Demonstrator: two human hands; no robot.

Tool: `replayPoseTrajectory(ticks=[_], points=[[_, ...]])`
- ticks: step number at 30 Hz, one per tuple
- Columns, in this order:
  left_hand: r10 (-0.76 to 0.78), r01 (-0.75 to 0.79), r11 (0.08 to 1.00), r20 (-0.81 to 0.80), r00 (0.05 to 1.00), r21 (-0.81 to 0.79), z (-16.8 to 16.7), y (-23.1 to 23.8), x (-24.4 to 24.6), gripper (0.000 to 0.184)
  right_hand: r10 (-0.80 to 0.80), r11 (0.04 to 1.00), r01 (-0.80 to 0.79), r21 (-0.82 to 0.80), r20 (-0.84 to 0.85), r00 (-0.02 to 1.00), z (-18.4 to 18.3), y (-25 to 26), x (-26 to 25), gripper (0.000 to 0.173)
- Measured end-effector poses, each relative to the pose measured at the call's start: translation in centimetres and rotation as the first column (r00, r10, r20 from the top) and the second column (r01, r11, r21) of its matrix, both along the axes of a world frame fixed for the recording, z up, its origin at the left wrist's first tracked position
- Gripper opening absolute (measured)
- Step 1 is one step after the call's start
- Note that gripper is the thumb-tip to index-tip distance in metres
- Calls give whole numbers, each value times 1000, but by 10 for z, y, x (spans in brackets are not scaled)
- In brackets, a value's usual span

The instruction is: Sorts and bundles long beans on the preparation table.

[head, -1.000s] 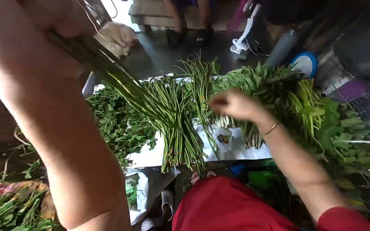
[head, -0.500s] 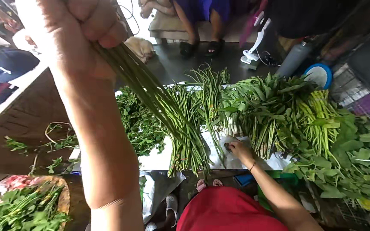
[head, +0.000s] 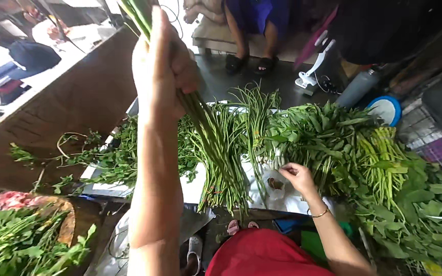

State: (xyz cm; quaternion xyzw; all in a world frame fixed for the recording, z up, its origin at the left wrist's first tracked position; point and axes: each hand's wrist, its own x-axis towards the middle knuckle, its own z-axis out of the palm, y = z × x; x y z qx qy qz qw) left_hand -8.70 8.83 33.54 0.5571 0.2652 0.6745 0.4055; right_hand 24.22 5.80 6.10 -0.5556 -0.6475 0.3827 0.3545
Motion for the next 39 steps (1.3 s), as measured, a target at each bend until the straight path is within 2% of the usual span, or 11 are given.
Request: replayPoseTrajectory(ticks=[3,5,9,14,21,25,29,32,35,37,39], points=[[48,-75,994,-286,957,-86,-40,-27,25,7,121,984,-67,163,-347,930,56,-6,-25,11],[-19,-67,984,-468,883,-167,-75,-41,48,11,223,959,-106,262,-469,855,82,-8,-41,7],[-215,42,937,-481,850,-346,-115,-47,71,14,311,929,-133,346,-533,786,107,-9,-60,8],[-158,-24,922,-432,888,-386,-111,-50,77,8,358,895,-142,423,-491,794,112,-6,-68,6],[-44,-130,931,-457,888,-341,-111,-45,68,6,380,924,-206,323,-715,586,111,0,-64,13],[-29,-149,953,-567,823,-265,-108,-46,76,7,285,958,-224,182,-712,642,118,2,-73,33],[22,-182,967,-656,754,-176,-106,-45,78,9,300,952,-251,175,-700,648,123,4,-77,14],[42,-175,976,-671,741,-132,-102,-44,72,10,292,956,-195,218,-672,681,125,7,-71,12],[-8,-105,985,-638,770,-140,-103,-41,65,7,389,920,-178,350,-752,532,131,12,-67,15],[-86,-14,987,-597,797,-161,-108,-36,65,6,448,893,-209,399,-830,331,141,12,-70,17],[-166,70,978,-532,830,-196,-112,-32,67,4,438,874,-259,410,-897,56,152,9,-75,21]])
